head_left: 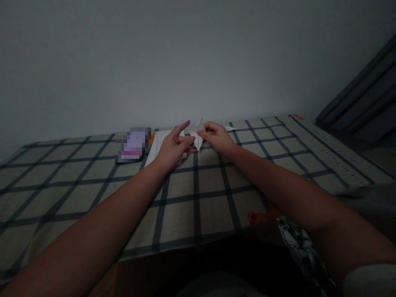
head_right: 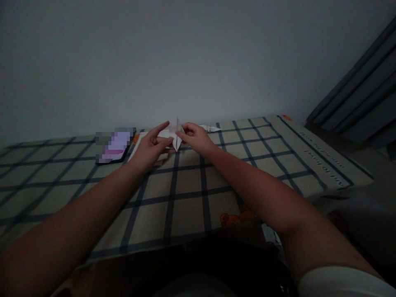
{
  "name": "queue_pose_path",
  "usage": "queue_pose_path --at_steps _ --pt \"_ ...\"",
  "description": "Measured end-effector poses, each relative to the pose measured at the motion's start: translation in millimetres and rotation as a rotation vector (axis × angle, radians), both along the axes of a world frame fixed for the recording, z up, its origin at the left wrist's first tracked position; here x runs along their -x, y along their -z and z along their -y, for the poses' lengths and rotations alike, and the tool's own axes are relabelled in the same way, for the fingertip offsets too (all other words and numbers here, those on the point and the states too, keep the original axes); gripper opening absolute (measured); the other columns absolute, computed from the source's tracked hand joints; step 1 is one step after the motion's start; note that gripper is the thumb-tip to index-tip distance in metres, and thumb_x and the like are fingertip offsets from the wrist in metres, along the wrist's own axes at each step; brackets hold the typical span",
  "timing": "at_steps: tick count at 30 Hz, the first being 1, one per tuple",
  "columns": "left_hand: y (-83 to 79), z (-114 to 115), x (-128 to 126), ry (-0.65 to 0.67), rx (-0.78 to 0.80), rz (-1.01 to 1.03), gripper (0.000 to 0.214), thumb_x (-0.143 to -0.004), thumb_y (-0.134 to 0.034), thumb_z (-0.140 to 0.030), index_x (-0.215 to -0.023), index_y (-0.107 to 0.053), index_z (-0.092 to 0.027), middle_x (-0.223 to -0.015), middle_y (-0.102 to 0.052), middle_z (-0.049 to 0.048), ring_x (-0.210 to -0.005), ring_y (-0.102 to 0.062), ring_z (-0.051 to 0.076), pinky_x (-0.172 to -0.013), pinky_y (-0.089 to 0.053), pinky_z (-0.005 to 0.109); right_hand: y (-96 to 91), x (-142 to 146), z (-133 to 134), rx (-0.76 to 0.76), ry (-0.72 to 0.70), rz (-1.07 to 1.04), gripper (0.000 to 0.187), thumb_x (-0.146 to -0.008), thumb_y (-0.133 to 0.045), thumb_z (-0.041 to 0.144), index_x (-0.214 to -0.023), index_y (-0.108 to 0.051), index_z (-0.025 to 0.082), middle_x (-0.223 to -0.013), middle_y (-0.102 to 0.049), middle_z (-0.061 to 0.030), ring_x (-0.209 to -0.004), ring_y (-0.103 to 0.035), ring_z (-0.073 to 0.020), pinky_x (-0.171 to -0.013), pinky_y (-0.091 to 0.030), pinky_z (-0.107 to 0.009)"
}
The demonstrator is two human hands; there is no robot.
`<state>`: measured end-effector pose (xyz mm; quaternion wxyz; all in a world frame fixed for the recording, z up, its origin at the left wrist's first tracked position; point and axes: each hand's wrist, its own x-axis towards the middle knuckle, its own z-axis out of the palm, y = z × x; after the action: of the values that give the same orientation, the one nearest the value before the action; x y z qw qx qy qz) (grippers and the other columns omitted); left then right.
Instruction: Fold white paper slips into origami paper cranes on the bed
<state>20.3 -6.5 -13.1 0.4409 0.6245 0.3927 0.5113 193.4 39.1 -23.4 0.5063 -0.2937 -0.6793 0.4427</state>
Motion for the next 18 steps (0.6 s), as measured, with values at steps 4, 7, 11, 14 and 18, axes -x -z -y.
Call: queue_pose_path --at_steps 4,7,11,14,18 --pt "-0.7 0.2 0.8 -0.005 -0.007 -0.004 0.076 -0.079 -0.071 -0.028 -0.148 -0.041 -0.017 -0.069 -0.071 0.0003 -0.065 -0.069 0.014 -0.074 -0.060 0.030 -0.6 2.0 1.1 -0.011 -0.012 -0.014 0.028 -0.079 -0.067 0.044 -0.083 -0.052 0.020 -0.075 -0.057 0.0024 -0.069 -0.056 -0.0119 -0.064 -0.047 -0.026" --pt "-1.0 0.5 1.2 -0.024 -0.026 -0.032 0.076 -0.079 -0.070 -0.026 -0.148 -0.040 -0.017 -0.066 -0.070 -0.0005 -0.063 -0.069 0.014 -0.073 -0.059 0.029 -2.0 3.3 3.0 -0.015 -0.010 -0.001 0.027 -0.079 -0.067 0.042 -0.084 -0.052 0.021 -0.076 -0.058 0.0022 -0.071 -0.057 -0.0119 -0.065 -0.047 -0.025" --pt "-1.0 0.0 0.7 -0.044 -0.023 -0.044 0.076 -0.079 -0.069 -0.023 -0.149 -0.039 -0.017 -0.065 -0.069 -0.0009 -0.061 -0.068 0.013 -0.071 -0.059 0.029 -3.9 4.2 5.6 -0.021 0.020 0.010 0.026 -0.078 -0.067 0.041 -0.081 -0.051 0.020 -0.074 -0.056 0.0027 -0.071 -0.056 -0.0117 -0.065 -0.047 -0.025" --pt "-1.2 -0.3 0.1 -0.031 0.016 -0.020 0.078 -0.078 -0.069 -0.023 -0.149 -0.038 -0.017 -0.065 -0.068 -0.0024 -0.060 -0.067 0.012 -0.071 -0.059 0.029 -2.2 3.5 4.3 -0.040 0.044 0.016 0.026 -0.079 -0.066 0.042 -0.081 -0.051 0.020 -0.074 -0.056 0.0025 -0.072 -0.056 -0.0123 -0.066 -0.046 -0.025" --pt "-1.5 -0.4 0.3 -0.014 0.048 -0.025 0.078 -0.078 -0.069 -0.025 -0.149 -0.038 -0.017 -0.067 -0.067 -0.0022 -0.061 -0.067 0.013 -0.069 -0.059 0.029 2.2 0.8 -0.5 -0.100 0.060 0.038 0.027 -0.081 -0.065 0.044 -0.083 -0.053 0.020 -0.077 -0.055 0.0014 -0.074 -0.055 -0.0134 -0.068 -0.045 -0.027"
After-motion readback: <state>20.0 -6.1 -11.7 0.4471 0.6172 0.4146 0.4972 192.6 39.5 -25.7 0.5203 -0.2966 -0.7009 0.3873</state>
